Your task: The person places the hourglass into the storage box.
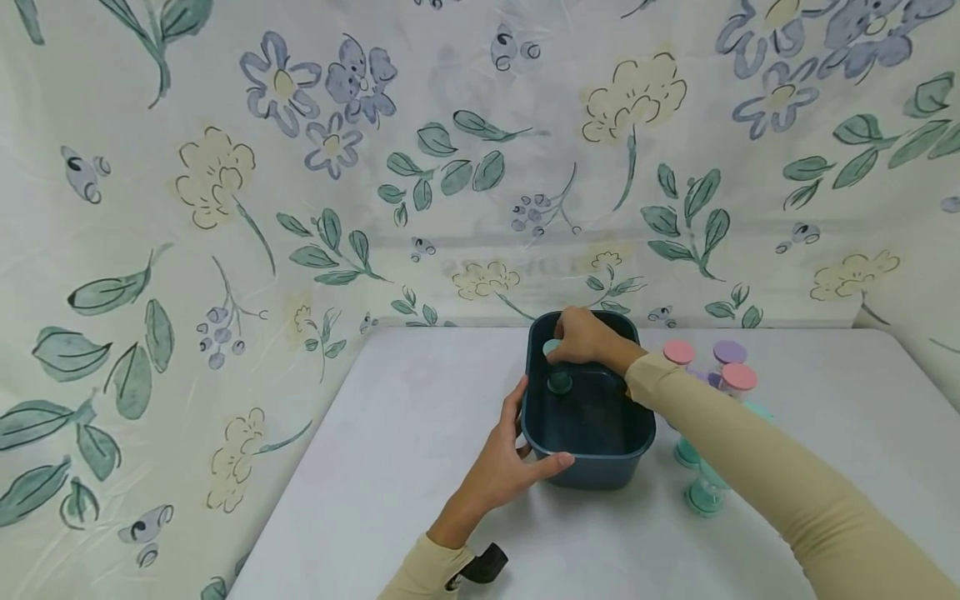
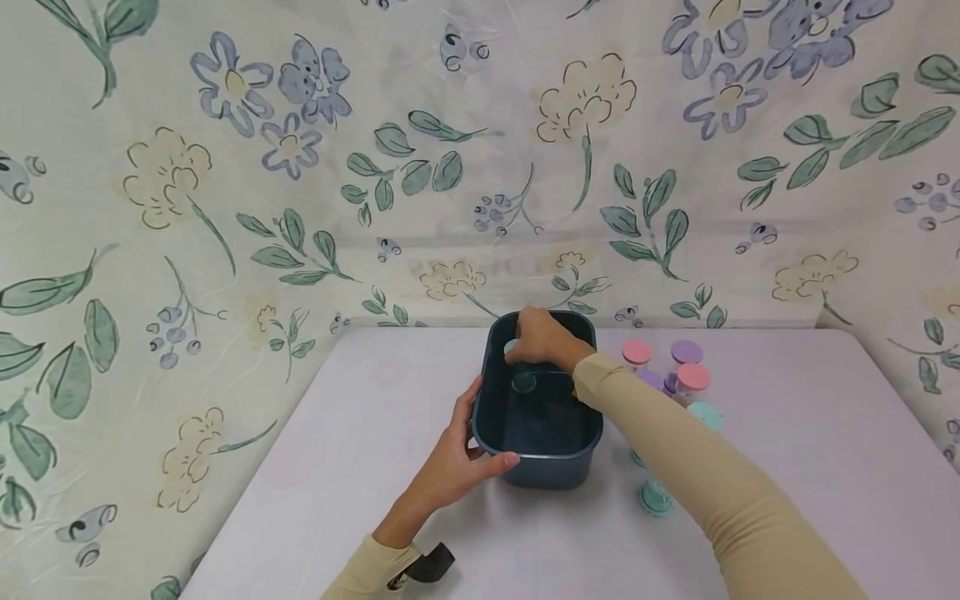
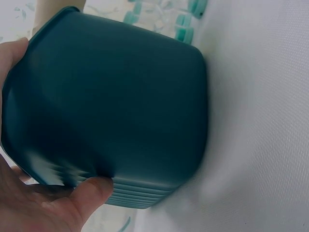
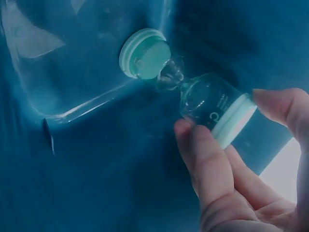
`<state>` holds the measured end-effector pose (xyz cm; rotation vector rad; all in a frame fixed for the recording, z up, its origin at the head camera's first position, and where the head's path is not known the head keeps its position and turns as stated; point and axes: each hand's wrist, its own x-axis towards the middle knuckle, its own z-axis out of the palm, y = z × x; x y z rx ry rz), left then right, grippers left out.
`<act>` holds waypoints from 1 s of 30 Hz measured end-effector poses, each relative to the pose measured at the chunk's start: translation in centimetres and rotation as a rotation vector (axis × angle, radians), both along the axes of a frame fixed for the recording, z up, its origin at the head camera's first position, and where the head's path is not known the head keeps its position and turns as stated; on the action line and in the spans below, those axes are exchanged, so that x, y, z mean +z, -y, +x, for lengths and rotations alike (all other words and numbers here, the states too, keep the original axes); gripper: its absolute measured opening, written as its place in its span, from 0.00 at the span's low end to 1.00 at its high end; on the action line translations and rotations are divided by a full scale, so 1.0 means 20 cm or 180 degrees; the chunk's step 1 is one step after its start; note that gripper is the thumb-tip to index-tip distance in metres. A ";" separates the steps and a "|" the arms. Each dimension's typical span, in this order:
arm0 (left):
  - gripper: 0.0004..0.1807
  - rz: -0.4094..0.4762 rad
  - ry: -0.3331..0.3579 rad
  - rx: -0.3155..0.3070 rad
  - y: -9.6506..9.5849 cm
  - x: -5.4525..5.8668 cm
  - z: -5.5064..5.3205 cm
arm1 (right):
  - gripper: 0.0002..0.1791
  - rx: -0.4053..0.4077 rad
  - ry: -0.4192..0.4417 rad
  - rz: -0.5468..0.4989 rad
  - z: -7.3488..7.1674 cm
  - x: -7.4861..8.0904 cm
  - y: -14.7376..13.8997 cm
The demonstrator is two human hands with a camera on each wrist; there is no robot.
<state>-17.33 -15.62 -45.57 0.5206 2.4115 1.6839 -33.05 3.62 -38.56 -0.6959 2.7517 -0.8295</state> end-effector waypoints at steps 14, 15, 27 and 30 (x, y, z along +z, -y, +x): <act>0.60 0.0012 -0.0003 0.0013 0.00 -0.01 0.00 | 0.27 0.0097 0.0122 0.0119 0.00 0.03 -0.01; 0.60 0.0007 -0.0010 0.0014 0.00 -0.01 0.00 | 0.26 0.0092 0.0130 0.0135 0.00 0.03 -0.01; 0.60 -0.0012 -0.0019 0.0035 -0.01 0.00 0.01 | 0.30 0.0038 0.0070 0.0282 0.04 0.14 -0.04; 0.60 -0.0001 -0.0013 0.0033 -0.01 0.00 0.01 | 0.30 0.0059 0.0020 0.0136 0.05 0.19 -0.06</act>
